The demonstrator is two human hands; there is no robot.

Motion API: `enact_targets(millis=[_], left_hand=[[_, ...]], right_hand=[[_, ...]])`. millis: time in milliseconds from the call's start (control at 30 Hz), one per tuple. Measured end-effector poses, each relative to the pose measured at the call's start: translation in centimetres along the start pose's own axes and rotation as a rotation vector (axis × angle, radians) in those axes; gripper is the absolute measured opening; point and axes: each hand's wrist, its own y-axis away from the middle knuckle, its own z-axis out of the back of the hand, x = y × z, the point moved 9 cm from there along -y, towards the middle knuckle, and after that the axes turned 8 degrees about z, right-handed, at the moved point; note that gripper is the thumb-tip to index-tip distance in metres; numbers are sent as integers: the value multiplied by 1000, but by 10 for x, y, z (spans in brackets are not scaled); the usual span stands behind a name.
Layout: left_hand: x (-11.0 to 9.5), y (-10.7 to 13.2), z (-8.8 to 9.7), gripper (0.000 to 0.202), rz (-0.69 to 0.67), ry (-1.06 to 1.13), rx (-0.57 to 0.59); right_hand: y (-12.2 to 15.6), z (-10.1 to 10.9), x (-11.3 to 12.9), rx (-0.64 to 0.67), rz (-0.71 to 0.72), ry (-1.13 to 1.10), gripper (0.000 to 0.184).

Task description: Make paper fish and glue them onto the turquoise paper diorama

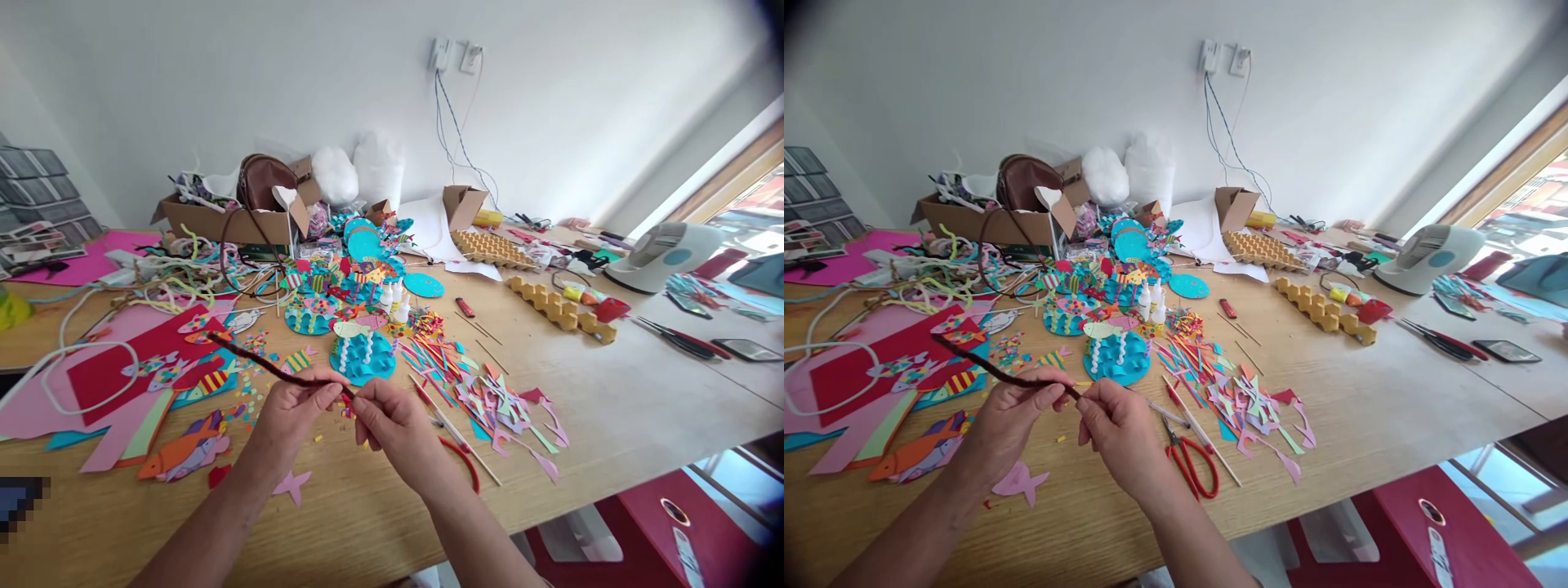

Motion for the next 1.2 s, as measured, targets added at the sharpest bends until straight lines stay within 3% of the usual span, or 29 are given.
enact_targets(millis=[167, 333, 500, 700, 900, 967, 1067, 1200], left_hand=[[-15, 1, -2, 16, -77, -177, 35], [-15, 0, -1, 13, -97, -185, 57], [-7, -1, -5, 9, -40, -79, 68], [-8, -2, 6, 10, -55, -122, -31], [-4, -2, 15, 11, -101, -142, -98], [0, -3, 14, 11, -67, -89, -87], [2, -4, 3, 11, 7, -24, 23], [-8, -3, -9, 7, -13, -97, 101]], right_hand=[[0, 10, 23, 32, 136, 304, 20], [-5, 13, 29, 144, 148, 350, 19], [-6, 9, 18, 118, 112, 239, 17], [-3, 16, 12, 36, 67, 189, 16], [3, 19, 34, -28, 224, 365, 18], [1, 21, 29, -37, 196, 313, 19], [-2, 17, 13, 12, 67, 80, 19], [-2, 7, 0, 91, -53, -169, 24]])
